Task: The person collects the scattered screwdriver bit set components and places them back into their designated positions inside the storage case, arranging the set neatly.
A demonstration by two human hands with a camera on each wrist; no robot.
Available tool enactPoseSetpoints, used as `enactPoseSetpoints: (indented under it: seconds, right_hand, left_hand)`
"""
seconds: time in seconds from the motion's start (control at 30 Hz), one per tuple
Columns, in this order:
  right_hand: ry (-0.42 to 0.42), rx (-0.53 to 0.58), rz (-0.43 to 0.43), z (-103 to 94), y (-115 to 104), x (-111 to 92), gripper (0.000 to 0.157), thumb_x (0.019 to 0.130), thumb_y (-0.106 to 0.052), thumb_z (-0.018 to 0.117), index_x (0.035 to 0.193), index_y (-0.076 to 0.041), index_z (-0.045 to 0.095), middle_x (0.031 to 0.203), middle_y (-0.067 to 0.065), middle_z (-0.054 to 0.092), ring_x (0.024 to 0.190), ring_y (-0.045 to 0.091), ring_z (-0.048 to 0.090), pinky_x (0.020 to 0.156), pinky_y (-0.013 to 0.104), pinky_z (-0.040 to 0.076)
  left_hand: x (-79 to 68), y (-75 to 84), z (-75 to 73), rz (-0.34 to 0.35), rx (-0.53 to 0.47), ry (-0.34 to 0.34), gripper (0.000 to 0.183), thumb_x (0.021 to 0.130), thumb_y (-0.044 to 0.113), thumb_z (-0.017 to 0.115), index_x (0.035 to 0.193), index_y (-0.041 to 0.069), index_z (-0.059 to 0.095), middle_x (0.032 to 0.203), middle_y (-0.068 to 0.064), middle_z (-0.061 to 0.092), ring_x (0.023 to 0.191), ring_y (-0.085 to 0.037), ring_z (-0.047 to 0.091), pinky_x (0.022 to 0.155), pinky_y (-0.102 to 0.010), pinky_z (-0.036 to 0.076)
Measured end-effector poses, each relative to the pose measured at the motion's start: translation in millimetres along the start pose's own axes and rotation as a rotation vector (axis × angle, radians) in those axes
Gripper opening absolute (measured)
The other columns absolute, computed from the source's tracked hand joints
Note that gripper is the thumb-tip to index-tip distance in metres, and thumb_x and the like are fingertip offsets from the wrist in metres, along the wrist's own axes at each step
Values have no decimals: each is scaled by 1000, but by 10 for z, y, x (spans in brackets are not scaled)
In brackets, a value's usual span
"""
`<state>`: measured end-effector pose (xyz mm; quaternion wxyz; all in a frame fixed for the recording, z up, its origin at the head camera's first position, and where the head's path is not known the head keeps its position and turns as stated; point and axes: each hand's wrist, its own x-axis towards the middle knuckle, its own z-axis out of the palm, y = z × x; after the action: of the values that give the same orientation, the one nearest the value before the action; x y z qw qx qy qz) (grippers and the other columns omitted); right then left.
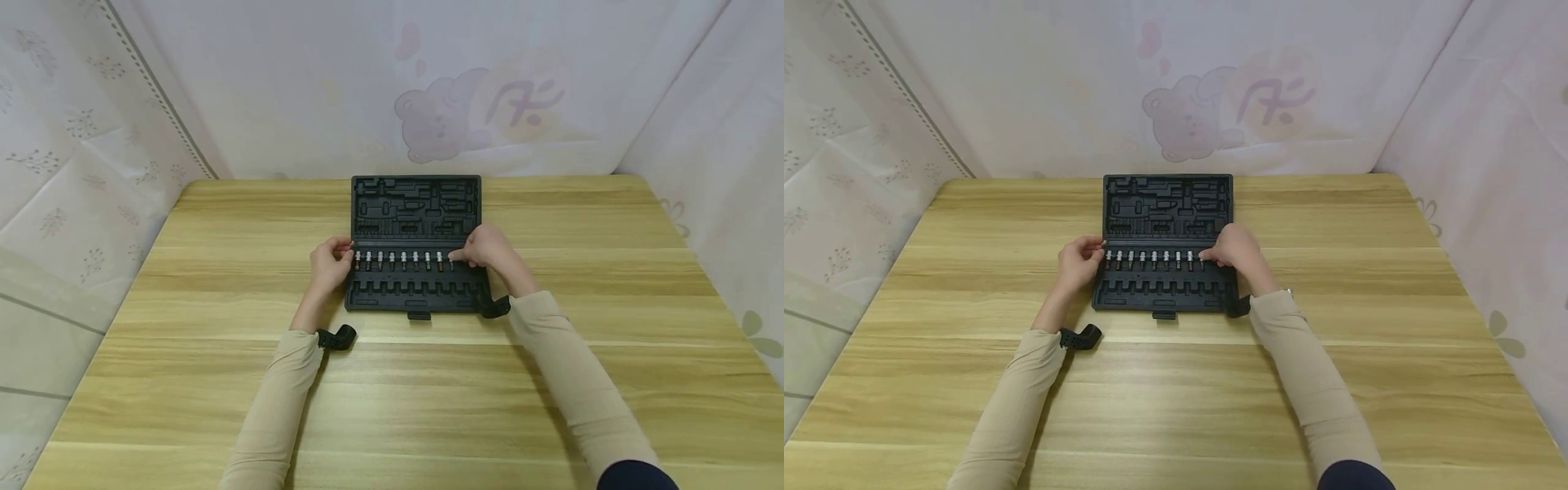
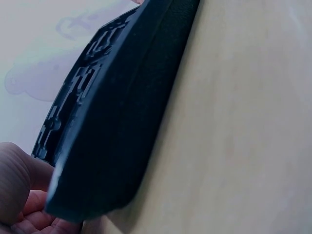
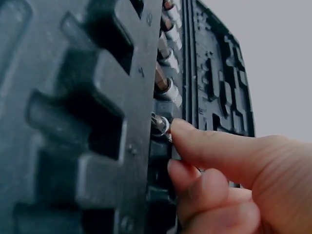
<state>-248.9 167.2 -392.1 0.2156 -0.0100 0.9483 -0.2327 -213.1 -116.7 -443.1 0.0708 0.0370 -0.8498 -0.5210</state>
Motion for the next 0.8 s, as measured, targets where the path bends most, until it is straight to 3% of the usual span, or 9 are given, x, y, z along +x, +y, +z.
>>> enactPoseSetpoints:
  seconds: [0.13,0.3,0.57,0.8]
  right_hand:
    - [35,69,-76,22,85,-68,35,88,-25,65,61,-3,64,50,2,53,43,11,41,47,25,34]
    - [87,153,-119,-7,190,-156,23,90,-16,59,82,5,66,59,3,59,49,11,51,49,23,44]
    - [152,201,-156,-117,362,-356,20,90,-10,56,88,8,66,69,9,67,62,21,63,57,24,46]
    - [130,192,-134,-199,519,-535,22,90,-11,57,91,9,66,70,11,67,63,21,63,67,33,50]
  left_hand:
    - [0,1,-8,0,2,-2,22,87,-4,57,108,-8,64,99,-21,65,90,-31,62,80,-37,50]
    - [-1,8,-14,-4,5,-9,23,87,-3,57,108,-8,64,100,-21,65,90,-31,61,80,-37,50]
    - [0,10,-17,-17,23,-11,23,88,-2,57,109,-6,64,100,-21,65,92,-31,61,81,-38,50]
    - [-4,10,-21,-21,24,-18,23,89,-1,56,110,-5,64,101,-20,65,93,-30,60,82,-37,49]
